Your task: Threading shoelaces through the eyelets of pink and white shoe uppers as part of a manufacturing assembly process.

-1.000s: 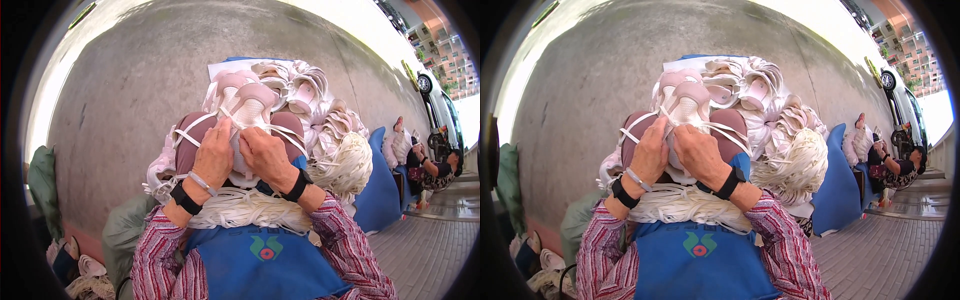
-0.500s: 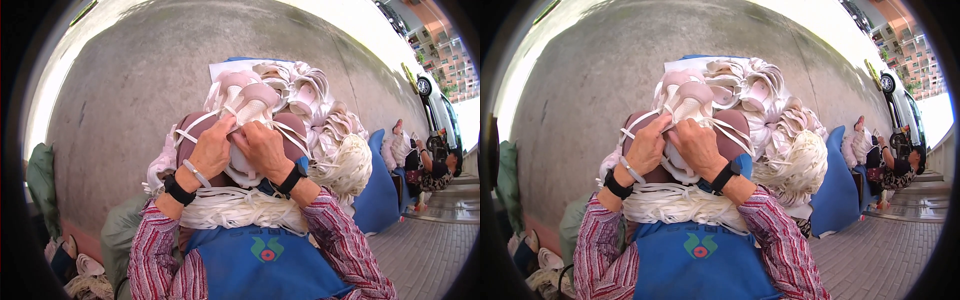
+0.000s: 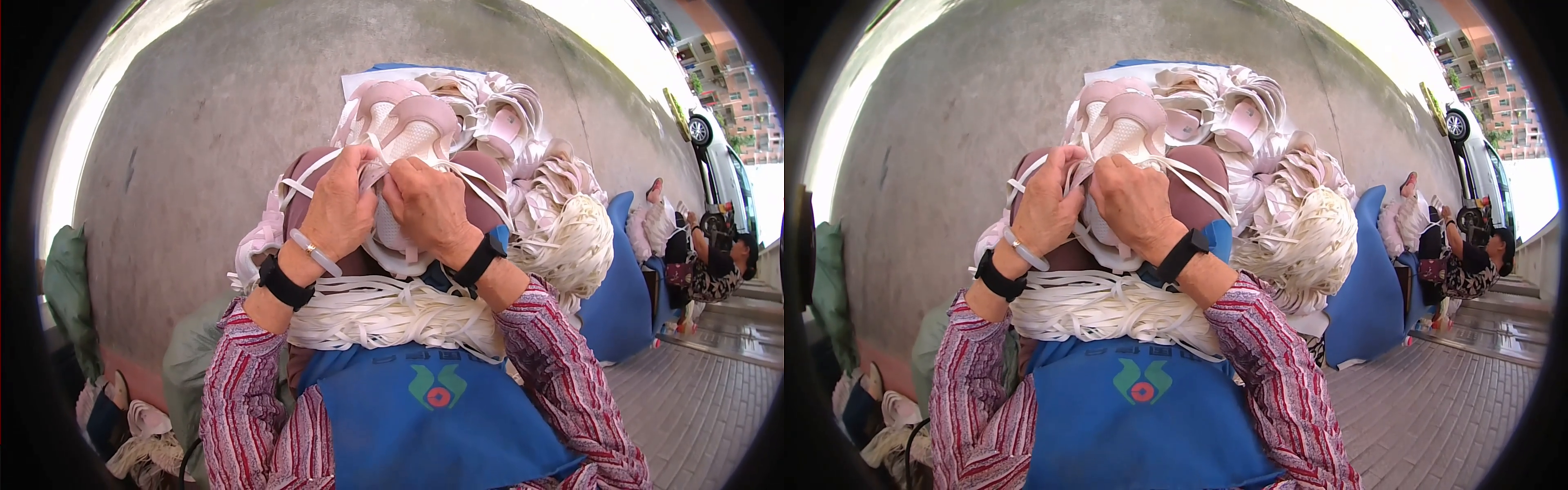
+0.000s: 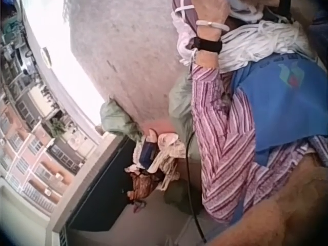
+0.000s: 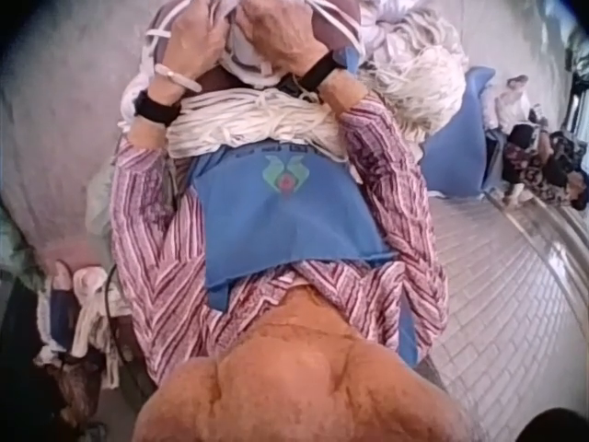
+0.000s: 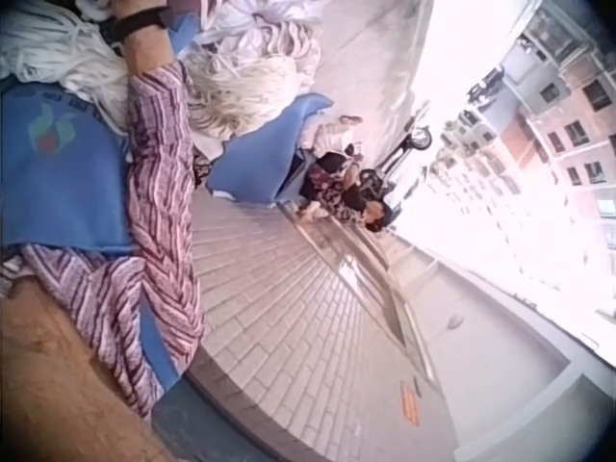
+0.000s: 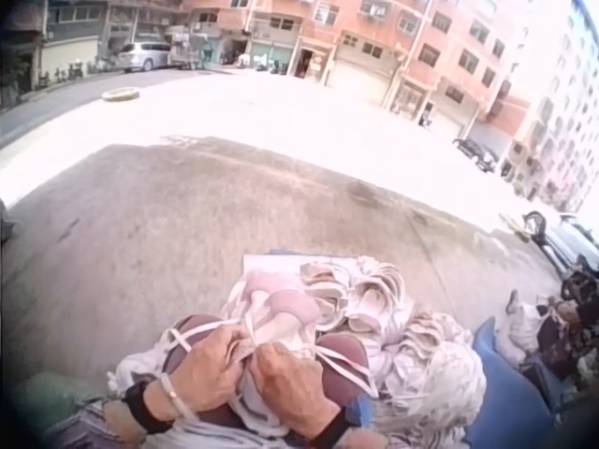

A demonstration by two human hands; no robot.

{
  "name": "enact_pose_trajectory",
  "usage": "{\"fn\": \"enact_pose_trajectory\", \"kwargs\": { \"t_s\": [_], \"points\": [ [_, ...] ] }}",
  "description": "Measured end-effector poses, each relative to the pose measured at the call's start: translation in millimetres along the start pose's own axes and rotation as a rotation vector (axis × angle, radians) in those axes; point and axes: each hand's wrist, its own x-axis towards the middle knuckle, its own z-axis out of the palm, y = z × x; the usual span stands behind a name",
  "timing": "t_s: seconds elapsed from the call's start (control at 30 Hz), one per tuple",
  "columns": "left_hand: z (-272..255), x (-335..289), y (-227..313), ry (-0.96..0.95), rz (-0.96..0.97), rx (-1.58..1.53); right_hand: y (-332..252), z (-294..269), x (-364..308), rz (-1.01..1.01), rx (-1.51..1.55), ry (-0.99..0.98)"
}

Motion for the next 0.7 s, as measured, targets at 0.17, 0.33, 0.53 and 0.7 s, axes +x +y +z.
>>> {"fn": "enact_pose_trajectory", "kwargs": {
  "t_s": [0.17,0.33,0.53,0.7],
  "points": [
    [-2,3,-2,0.038,0.173,0.056,-1,-10,-3,0.073,0.017,-0.037],
    [-6,6,-8,-0.071,0.076,-0.102,-1,-10,-4,0.069,-0.024,-0.074],
    [-7,6,-6,-0.117,-0.010,-0.110,3,4,-2,0.031,-0.028,-0.020],
    [-2,-5,11,0.050,-0.076,-0.047,4,-20,5,-0.038,0.021,-0.154]
  ]
}}
